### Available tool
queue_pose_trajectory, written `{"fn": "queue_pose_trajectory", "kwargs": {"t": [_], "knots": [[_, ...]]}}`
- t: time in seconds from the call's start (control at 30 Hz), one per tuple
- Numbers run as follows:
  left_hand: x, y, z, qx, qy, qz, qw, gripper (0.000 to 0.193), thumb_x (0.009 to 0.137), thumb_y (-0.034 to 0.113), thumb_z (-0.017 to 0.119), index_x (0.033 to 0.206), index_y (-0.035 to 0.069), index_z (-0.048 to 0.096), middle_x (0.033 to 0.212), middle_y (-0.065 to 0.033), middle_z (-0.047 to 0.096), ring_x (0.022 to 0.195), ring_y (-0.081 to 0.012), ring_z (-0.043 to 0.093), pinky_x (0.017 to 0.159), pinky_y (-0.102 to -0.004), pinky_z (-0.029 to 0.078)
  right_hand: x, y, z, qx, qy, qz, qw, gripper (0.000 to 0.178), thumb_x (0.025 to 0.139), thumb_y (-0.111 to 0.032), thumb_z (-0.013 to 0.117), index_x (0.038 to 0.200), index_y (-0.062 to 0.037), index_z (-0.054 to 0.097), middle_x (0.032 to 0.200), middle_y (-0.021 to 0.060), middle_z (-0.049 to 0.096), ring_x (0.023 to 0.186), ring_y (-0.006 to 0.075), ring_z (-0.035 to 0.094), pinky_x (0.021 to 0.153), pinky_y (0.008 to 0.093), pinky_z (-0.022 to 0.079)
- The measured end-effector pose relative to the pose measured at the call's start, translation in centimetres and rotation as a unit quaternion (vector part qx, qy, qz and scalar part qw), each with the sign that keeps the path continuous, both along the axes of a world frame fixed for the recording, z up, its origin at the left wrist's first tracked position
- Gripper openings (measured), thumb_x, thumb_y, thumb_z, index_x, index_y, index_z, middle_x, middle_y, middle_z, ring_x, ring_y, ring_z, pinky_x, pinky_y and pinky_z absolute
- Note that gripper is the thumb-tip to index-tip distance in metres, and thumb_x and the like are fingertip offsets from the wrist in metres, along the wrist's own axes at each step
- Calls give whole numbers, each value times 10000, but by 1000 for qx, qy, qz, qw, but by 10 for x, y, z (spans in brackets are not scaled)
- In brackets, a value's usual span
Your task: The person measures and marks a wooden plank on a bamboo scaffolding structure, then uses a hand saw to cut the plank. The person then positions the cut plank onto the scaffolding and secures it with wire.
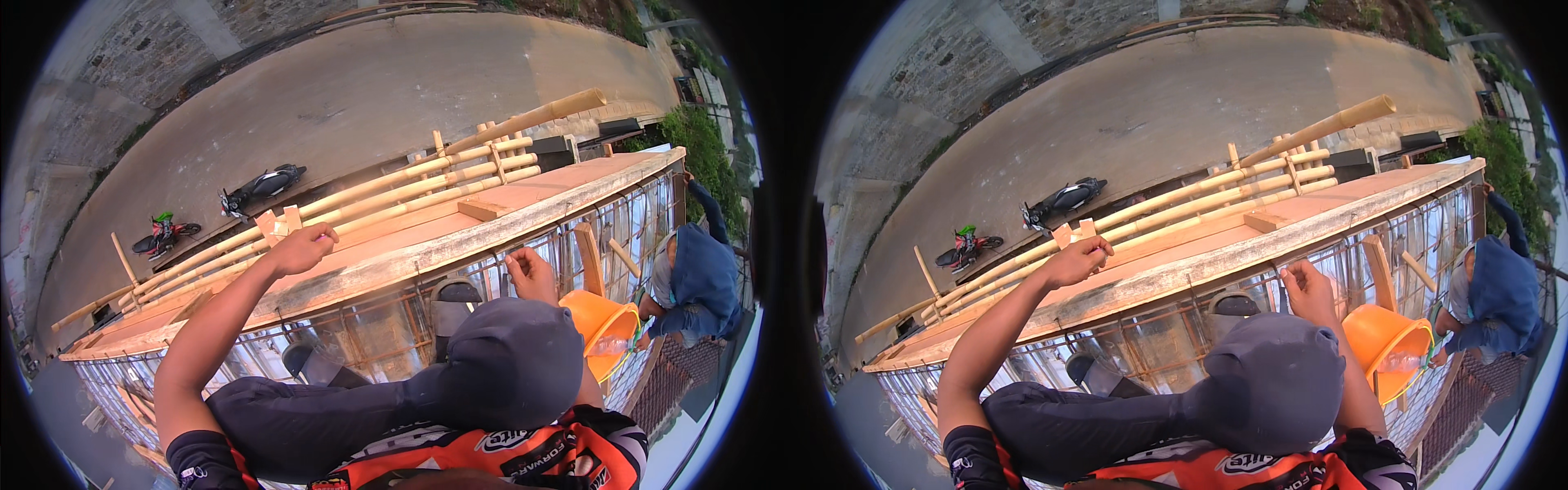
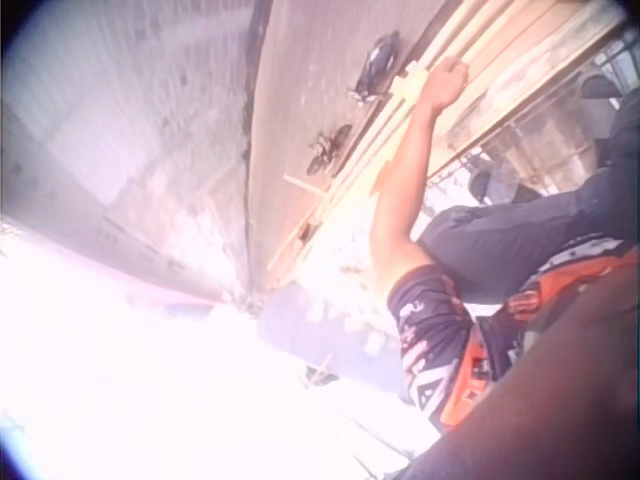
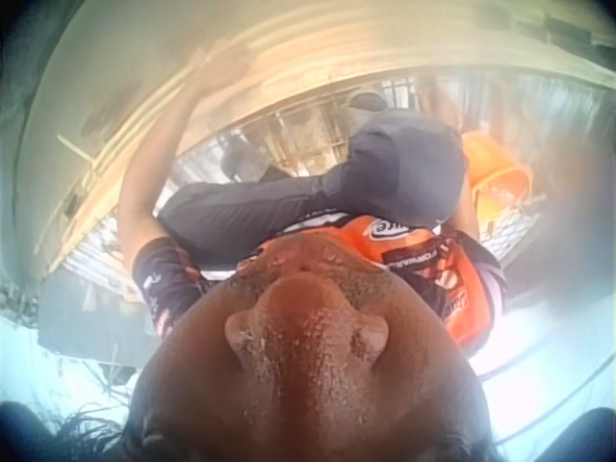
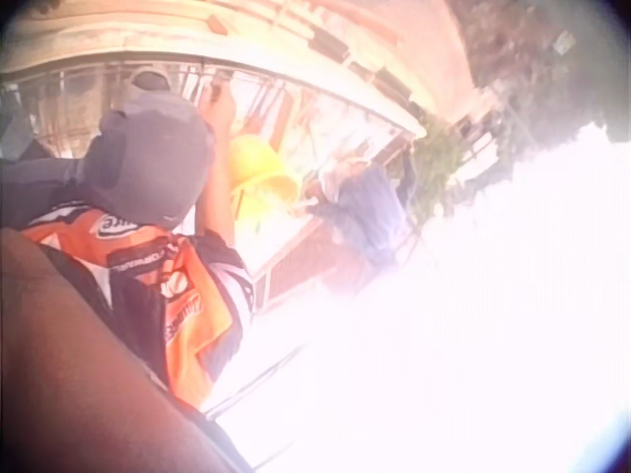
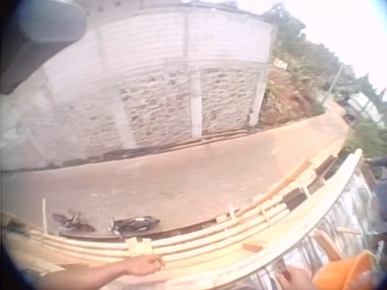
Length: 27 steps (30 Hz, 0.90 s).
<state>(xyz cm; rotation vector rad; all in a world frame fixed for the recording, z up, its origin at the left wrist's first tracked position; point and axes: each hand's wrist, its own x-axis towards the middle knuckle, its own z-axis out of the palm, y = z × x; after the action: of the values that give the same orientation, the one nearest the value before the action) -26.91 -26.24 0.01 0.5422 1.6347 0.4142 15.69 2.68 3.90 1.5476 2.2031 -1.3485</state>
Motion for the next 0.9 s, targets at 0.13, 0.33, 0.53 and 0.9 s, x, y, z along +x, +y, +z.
{"fn": "queue_pose_trajectory", "kwargs": {"t": [0.13, 0.33, 0.53, 0.9], "knots": [[-11, 10, -11, -90, -35, 6, 995, 276, 1087, 308, 495, 1227, 113, 631, 1022, -27, 640, 932, -151, 617, 794, -349, 534, 85, -25, -14, 207, -124, 181, 953, 325, 1062, -332, 713, 1200, -38, 721, 1015, 184, 770, 904, 330, 753, 820, 423, 590], [-16, 10, -41, -93, -17, -40, 995, 295, 1093, 346, 490, 1228, 124, 631, 1009, -18, 642, 923, -152, 614, 772, -337, 531, 127, -59, -82, -67, -19, -98, 993, 403, 1074, -366, 687, 1355, -79, 706, 1208, 190, 756, 1127, 312, 741, 956, 395, 580], [-10, 18, -31, -83, 6, -28, 996, 381, 1090, 383, 558, 1210, 40, 674, 1025, -45, 693, 938, -161, 630, 871, -354, 520, 169, -55, -127, -67, 21, -4, 998, 396, 991, -282, 806, 1308, -68, 702, 1015, 97, 716, 956, 199, 717, 834, 337, 567], [-16, 14, -36, -120, -6, -12, 993, 272, 1079, 355, 549, 1160, 110, 635, 994, -25, 642, 861, -148, 601, 733, -342, 526, 181, -71, -74, -72, 62, -277, 956, 296, 1052, -268, 772, 1186, -68, 599, 872, 3, 597, 792, 110, 615, 707, 293, 514]]}}
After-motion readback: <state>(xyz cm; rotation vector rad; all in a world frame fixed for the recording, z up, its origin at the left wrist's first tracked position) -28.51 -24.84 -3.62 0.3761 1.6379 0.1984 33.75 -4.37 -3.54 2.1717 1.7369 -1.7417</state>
